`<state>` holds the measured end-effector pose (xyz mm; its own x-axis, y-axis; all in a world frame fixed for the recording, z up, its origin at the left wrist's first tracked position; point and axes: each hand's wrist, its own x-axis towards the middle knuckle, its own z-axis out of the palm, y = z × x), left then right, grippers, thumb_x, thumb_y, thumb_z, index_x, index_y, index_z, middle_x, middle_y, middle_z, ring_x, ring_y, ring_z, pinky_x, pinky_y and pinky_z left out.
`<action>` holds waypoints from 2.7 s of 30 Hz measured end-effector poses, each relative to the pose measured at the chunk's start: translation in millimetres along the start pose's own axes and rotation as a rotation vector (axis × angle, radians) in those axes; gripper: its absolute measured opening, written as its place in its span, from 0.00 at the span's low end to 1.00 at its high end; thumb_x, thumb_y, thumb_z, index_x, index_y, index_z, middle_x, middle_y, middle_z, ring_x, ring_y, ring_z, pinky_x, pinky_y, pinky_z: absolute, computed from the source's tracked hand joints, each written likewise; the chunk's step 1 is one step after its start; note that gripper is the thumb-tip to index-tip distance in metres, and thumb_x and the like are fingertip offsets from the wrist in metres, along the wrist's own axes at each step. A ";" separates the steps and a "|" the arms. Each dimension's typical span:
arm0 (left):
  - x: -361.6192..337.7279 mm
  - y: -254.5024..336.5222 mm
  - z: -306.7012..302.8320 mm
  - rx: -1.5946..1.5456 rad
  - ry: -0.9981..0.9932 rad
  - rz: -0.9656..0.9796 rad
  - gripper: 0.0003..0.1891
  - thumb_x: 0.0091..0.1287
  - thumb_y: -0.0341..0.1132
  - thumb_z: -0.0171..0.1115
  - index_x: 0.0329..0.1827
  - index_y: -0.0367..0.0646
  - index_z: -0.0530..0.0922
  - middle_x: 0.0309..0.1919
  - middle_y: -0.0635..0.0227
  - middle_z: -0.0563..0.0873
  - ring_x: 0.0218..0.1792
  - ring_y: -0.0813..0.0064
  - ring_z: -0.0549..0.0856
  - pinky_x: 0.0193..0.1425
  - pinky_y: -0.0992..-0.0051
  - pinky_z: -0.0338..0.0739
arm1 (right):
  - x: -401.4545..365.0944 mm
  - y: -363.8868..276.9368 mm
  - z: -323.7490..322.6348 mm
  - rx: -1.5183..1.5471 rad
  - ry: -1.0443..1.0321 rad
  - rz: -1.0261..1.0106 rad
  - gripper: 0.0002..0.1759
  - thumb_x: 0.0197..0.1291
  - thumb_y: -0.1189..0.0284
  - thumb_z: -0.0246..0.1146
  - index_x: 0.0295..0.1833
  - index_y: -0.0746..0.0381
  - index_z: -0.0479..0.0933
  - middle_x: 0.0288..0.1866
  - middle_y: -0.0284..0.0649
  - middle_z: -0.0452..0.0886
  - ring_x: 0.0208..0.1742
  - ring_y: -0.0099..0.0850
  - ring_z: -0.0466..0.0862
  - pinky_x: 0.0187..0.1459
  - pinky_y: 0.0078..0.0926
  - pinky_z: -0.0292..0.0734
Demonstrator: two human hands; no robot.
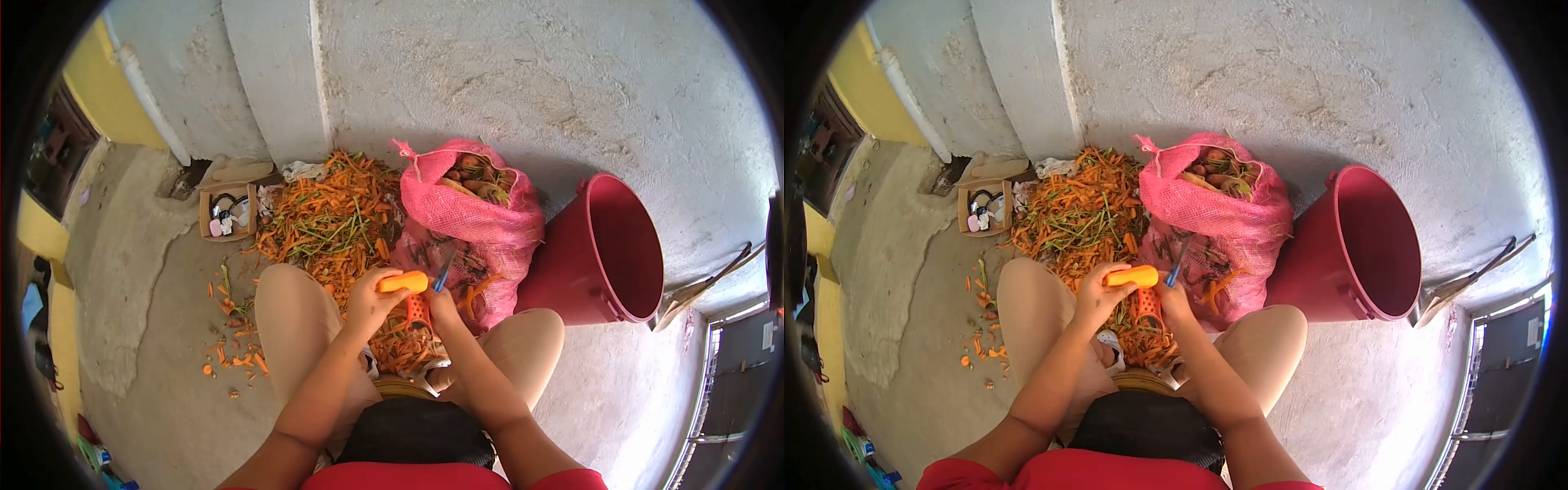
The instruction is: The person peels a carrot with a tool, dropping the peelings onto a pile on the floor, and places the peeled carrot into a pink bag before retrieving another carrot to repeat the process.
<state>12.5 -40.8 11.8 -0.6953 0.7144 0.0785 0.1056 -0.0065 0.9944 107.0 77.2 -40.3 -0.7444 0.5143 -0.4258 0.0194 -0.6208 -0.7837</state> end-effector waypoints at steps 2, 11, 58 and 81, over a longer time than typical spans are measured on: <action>1.8 -1.1 -7.3 0.270 -0.054 0.036 0.16 0.50 0.29 0.66 0.41 0.35 0.73 0.38 0.62 0.77 0.35 0.76 0.80 0.38 0.81 0.74 | 5.7 -4.7 -8.1 -0.102 0.109 -0.108 0.09 0.61 0.74 0.48 0.42 0.66 0.70 0.37 0.38 0.75 0.36 0.25 0.77 0.38 0.23 0.74; 3.8 -3.4 0.7 0.377 -0.159 -0.157 0.18 0.43 0.33 0.66 0.38 0.38 0.75 0.31 0.56 0.81 0.34 0.60 0.81 0.38 0.69 0.73 | -38.0 -47.3 16.2 -1.091 0.050 -0.453 0.09 0.52 0.70 0.57 0.37 0.64 0.71 0.19 0.48 0.72 0.22 0.38 0.75 0.26 0.32 0.68; -6.2 -36.4 7.4 0.847 -0.506 -0.010 0.16 0.43 0.28 0.62 0.37 0.36 0.72 0.27 0.53 0.77 0.32 0.55 0.78 0.35 0.64 0.72 | -18.7 -19.0 -35.6 -0.186 -0.352 0.328 0.10 0.56 0.71 0.58 0.42 0.63 0.71 0.33 0.32 0.73 0.35 0.21 0.73 0.40 0.19 0.69; 46.8 4.0 28.8 0.315 -0.500 -0.035 0.10 0.58 0.33 0.57 0.40 0.37 0.73 0.33 0.65 0.76 0.33 0.75 0.76 0.38 0.77 0.71 | -28.5 -144.4 -143.6 -0.408 0.482 -0.570 0.10 0.56 0.69 0.54 0.36 0.66 0.74 0.23 0.35 0.75 0.24 0.23 0.75 0.26 0.19 0.69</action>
<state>0.9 12.8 17.4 -0.2906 0.9540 -0.0732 0.3479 0.1766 0.9208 221.3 237.2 20.1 -0.3494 0.9369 0.0103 0.0356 0.0243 -0.9991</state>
